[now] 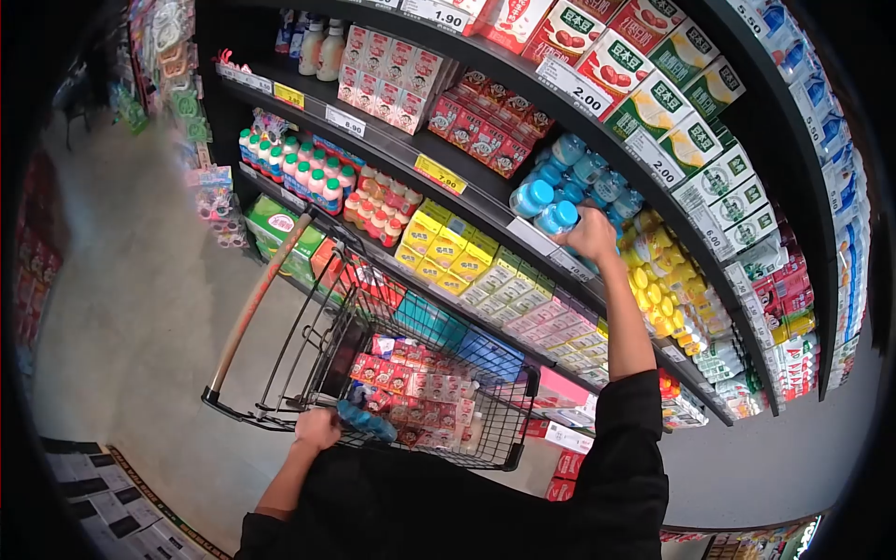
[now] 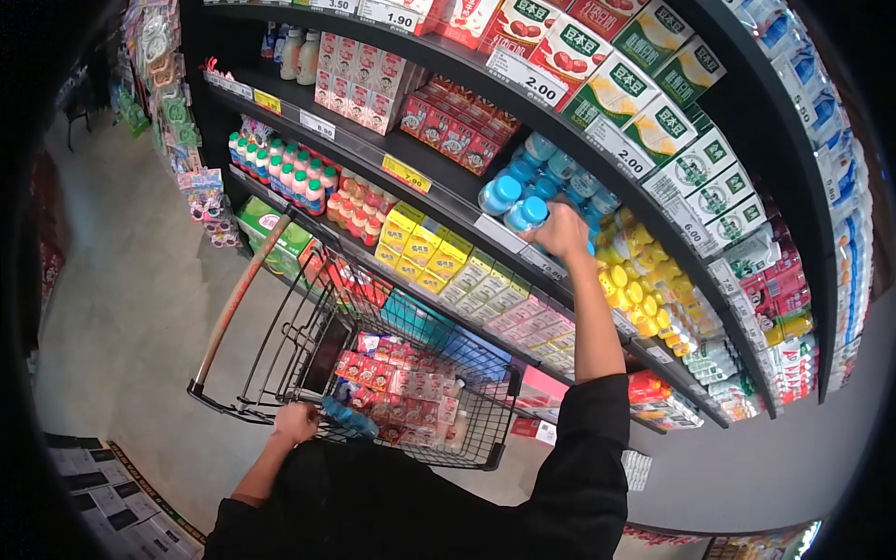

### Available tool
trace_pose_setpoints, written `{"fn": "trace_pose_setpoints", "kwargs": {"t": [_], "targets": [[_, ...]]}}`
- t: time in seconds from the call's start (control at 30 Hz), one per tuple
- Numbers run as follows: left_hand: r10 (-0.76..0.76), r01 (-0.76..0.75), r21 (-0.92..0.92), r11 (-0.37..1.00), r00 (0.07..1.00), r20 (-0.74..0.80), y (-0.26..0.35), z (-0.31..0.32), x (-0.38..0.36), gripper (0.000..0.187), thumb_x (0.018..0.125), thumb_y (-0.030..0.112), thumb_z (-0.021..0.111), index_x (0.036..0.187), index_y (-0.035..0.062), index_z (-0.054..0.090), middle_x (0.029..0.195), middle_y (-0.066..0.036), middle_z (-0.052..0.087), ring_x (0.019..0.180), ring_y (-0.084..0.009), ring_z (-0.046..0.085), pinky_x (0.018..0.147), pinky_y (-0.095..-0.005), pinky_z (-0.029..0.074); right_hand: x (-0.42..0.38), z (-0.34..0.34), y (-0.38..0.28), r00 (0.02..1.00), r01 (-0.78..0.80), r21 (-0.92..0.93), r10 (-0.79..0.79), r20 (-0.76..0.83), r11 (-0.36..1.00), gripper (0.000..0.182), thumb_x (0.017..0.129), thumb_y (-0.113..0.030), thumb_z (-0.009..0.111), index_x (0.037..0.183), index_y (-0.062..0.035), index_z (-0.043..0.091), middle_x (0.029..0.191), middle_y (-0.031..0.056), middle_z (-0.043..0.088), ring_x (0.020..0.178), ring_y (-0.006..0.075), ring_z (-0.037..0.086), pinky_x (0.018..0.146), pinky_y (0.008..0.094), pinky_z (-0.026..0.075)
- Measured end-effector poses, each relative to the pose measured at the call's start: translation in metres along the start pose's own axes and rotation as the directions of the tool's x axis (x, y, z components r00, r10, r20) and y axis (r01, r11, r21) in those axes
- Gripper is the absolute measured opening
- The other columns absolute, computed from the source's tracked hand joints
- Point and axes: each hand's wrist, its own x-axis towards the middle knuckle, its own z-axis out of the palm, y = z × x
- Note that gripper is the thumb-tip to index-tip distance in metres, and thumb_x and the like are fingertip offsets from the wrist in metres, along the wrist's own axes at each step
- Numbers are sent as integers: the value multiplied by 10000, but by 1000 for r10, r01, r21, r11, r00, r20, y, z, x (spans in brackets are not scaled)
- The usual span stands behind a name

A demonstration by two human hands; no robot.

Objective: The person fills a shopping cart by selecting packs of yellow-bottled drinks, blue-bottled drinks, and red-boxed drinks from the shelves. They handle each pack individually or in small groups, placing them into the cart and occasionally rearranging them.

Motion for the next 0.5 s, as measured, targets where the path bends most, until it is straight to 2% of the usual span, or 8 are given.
{"fn": "trace_pose_setpoints", "kwargs": {"t": [0.13,0.2,0.23,0.27,0.33,0.37,0.47,0.5], "targets": [[-46,35,-151,988,997,-69,3,-4,8,205,743,214,598,909,124,679,868,-147,669,834,-333,635,750,-431,510,-1,-1,0,1000,7,-63,-8,-28,998,531,545,-346,826,977,-76,672,1038,141,625,965,316,599,797,392,477],[-15,6,-130,992,997,-71,2,-1,9,202,748,221,604,907,120,677,865,-147,668,830,-332,635,749,-433,510,-4,5,1,973,95,-96,-113,-202,991,610,535,-322,829,1055,-64,641,1099,113,596,1046,284,555,850,376,457],[-10,5,-102,995,998,-54,1,0,10,200,747,219,606,906,120,676,864,-148,667,831,-333,635,752,-435,509,-6,6,0,977,106,-158,-132,-169,982,726,519,-296,837,1161,-71,582,1164,86,554,1126,271,489,897,390,429],[-6,3,-74,997,999,-38,1,-1,10,199,746,216,609,906,120,676,863,-150,667,833,-334,634,754,-436,508,-9,9,1,978,99,-160,-125,-168,982,726,519,-296,837,1161,-71,582,1164,86,554,1126,271,489,897,390,429],[-1,-4,-97,995,999,-51,0,1,3,195,747,211,606,904,119,675,852,-154,665,823,-341,632,750,-441,507,-14,26,1,911,120,-193,-185,-367,974,786,503,-281,844,1205,-86,552,1175,80,536,1123,282,471,897,423,414],[8,-17,-118,993,997,-73,0,1,1,191,748,205,604,902,118,675,841,-158,663,813,-349,629,747,-446,506,-17,32,1,905,129,-179,-189,-381,975,812,505,-272,846,1227,-89,524,1192,91,522,1119,308,461,901,440,399],[13,-27,-141,990,995,-99,2,-1,-5,175,749,197,600,881,106,668,815,-167,656,791,-366,623,728,-457,503,-29,35,3,852,117,-86,-145,-504,989,722,552,-221,827,1196,-68,539,1164,117,532,1084,331,470,909,435,384],[47,-73,-158,985,986,-158,2,-1,-6,159,756,192,592,865,97,658,791,-179,646,772,-380,615,713,-465,500,-35,30,1,809,160,4,-129,-574,987,599,607,-153,783,1149,-39,557,1119,144,549,1065,345,476,908,427,380]]}}
